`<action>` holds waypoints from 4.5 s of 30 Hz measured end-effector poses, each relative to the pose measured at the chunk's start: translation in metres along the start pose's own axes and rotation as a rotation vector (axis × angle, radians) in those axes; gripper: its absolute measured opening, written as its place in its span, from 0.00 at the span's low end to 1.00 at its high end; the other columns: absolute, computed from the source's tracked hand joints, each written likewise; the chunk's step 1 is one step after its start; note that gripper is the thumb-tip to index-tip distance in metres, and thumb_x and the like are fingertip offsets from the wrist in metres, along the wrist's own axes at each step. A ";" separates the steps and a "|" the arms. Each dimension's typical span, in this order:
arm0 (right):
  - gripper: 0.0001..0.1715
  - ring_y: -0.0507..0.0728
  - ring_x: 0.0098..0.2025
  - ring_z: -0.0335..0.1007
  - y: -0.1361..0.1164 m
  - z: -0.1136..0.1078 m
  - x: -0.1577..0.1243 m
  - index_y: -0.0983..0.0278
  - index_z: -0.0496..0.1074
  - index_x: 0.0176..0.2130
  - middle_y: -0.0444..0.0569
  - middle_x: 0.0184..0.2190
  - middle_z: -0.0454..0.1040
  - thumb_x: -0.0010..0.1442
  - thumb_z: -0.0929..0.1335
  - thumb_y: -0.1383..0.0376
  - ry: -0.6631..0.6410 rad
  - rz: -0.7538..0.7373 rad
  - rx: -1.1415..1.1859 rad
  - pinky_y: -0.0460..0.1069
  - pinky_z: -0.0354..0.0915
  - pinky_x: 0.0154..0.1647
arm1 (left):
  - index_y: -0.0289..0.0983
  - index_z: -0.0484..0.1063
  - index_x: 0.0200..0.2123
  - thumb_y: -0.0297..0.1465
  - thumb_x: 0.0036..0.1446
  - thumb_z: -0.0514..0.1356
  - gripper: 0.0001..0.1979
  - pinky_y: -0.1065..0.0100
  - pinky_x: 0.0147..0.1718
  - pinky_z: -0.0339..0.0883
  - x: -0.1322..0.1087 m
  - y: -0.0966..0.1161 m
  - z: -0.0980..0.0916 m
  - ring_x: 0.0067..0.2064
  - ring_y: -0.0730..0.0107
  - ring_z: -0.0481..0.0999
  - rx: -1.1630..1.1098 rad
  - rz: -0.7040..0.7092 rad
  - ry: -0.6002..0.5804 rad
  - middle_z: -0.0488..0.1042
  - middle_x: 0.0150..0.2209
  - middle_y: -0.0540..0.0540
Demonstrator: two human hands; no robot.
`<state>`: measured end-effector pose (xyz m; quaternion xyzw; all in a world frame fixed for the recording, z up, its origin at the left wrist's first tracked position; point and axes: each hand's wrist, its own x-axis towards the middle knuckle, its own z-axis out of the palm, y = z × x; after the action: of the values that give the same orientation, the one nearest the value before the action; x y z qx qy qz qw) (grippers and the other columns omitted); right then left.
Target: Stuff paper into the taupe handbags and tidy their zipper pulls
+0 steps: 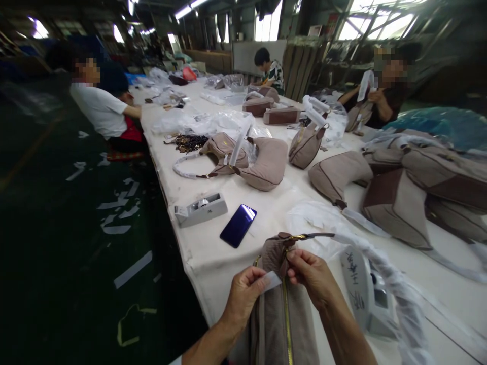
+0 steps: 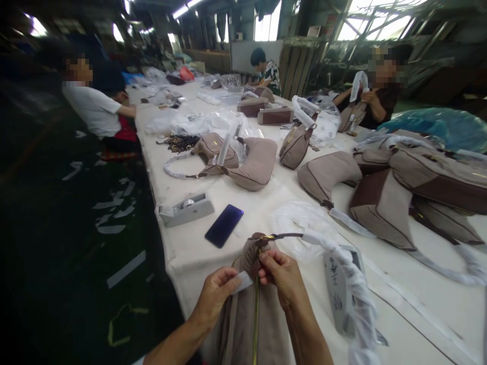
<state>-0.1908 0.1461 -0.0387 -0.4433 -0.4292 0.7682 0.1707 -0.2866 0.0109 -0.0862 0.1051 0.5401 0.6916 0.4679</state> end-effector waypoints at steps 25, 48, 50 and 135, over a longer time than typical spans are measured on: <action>0.19 0.48 0.19 0.61 0.010 0.001 0.000 0.67 0.71 0.24 0.43 0.18 0.70 0.41 0.76 0.55 0.013 -0.101 -0.001 0.42 0.59 0.19 | 0.34 0.75 0.30 0.39 0.48 0.66 0.13 0.74 0.32 0.63 0.002 -0.005 0.015 0.29 0.75 0.69 0.016 0.032 0.082 0.75 0.27 0.50; 0.07 0.53 0.29 0.69 0.011 -0.011 0.004 0.64 0.71 0.36 0.47 0.30 0.74 0.61 0.65 0.63 0.064 -0.869 -0.882 0.46 0.64 0.30 | 0.32 0.72 0.31 0.39 0.52 0.62 0.13 0.73 0.26 0.60 0.018 0.015 0.039 0.26 0.74 0.67 0.097 0.063 0.083 0.72 0.25 0.49; 0.07 0.53 0.30 0.70 0.010 -0.012 0.005 0.64 0.69 0.40 0.49 0.32 0.74 0.62 0.64 0.65 0.064 -0.951 -0.912 0.46 0.65 0.32 | 0.34 0.71 0.31 0.38 0.55 0.59 0.12 0.72 0.29 0.62 0.019 0.016 0.039 0.28 0.72 0.68 0.156 0.164 0.140 0.71 0.25 0.50; 0.09 0.56 0.39 0.68 -0.024 -0.020 0.043 0.70 0.69 0.44 0.50 0.34 0.74 0.63 0.63 0.71 -0.421 -1.705 -1.408 0.54 0.67 0.46 | 0.33 0.68 0.32 0.41 0.52 0.60 0.15 0.73 0.24 0.63 0.033 0.041 0.019 0.25 0.72 0.72 0.210 -0.132 -0.116 0.73 0.27 0.46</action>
<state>-0.2004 0.1975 -0.0475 0.1358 -0.9503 0.0467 0.2761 -0.3137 0.0491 -0.0556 0.1573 0.5873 0.5917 0.5293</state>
